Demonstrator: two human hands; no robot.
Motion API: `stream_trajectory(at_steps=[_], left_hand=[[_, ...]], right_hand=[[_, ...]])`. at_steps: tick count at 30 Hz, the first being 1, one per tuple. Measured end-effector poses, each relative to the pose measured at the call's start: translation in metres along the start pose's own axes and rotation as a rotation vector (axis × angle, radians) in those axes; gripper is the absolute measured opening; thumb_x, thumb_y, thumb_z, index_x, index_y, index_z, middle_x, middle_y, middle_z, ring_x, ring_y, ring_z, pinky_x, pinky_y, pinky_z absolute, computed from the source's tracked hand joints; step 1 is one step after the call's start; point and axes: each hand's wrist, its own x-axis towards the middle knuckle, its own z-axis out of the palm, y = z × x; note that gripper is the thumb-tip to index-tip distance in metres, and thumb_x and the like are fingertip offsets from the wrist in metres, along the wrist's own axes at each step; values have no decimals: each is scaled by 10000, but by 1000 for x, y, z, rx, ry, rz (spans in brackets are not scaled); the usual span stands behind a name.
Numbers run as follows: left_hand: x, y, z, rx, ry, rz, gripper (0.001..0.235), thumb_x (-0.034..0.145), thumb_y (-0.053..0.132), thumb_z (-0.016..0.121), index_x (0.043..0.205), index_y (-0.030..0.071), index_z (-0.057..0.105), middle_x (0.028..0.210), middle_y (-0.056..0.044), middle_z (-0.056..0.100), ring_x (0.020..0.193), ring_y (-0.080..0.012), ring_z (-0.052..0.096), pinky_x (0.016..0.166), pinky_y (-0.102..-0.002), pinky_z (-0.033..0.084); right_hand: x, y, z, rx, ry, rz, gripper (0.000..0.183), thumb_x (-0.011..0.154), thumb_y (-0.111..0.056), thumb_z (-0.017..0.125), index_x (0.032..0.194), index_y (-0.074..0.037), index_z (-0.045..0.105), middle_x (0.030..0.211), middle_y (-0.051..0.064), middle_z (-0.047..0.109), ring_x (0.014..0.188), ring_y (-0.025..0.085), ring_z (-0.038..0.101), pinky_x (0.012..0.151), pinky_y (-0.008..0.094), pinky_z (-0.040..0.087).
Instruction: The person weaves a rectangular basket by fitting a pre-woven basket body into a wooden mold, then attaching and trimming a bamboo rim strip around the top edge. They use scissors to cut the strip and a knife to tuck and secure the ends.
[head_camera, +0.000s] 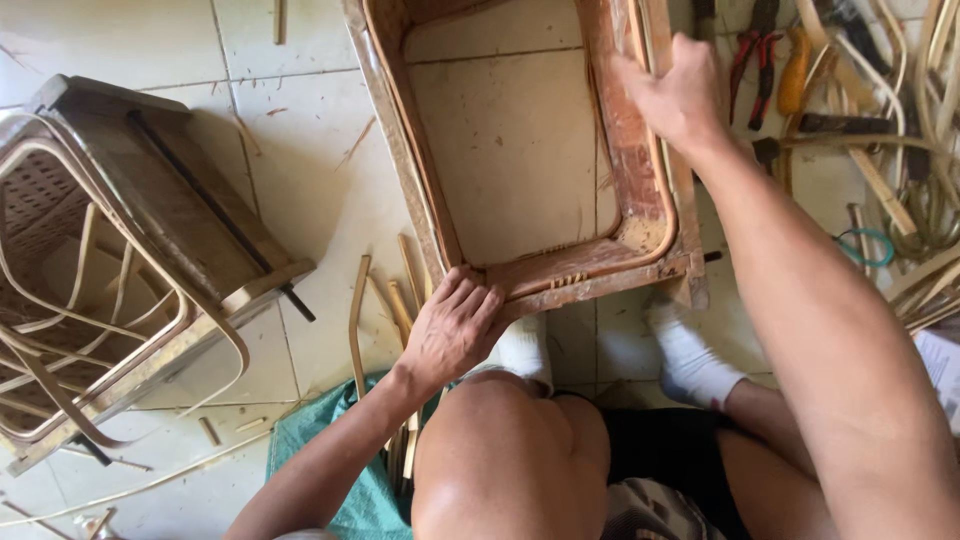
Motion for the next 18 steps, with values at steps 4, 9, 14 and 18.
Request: stream_trajectory(at_steps=[4,9,14,18], left_hand=[[19,2,-18,-32,-19,-89,552,906,355,800,1246,-40,616,1032,-170,632,1043,-345,588,1079,-504,427],[86,-44,-15,282,343,-416,840,962,298,742,1591,2,271,1651,-267,262,1548,-436,302,1252,-600,266],[110,-62,3,316,356,-647,881,978,206,678,1609,-53,121,1658,-347,144,1496,-526,313,1169,-563,377],[88,-53,4,162,306,-855,851,886,-50,527,1620,-13,99,1628,-398,206,1362,-547,447,992,-497,532]], right_hand=[[4,-44,-13,-146,-75,118,567,961,-537,814,886,-61,514,725,54,471,559,142,422,486,363,433],[29,-57,1,-230,23,210,462,925,-461,787,1004,-65,563,689,81,572,512,151,470,487,371,479],[41,-40,-3,-214,-27,50,459,969,-452,814,987,-34,625,779,113,643,619,212,587,577,444,518],[14,-42,-4,-124,24,-208,554,992,-457,882,1031,42,644,856,139,676,725,189,649,656,438,559]])
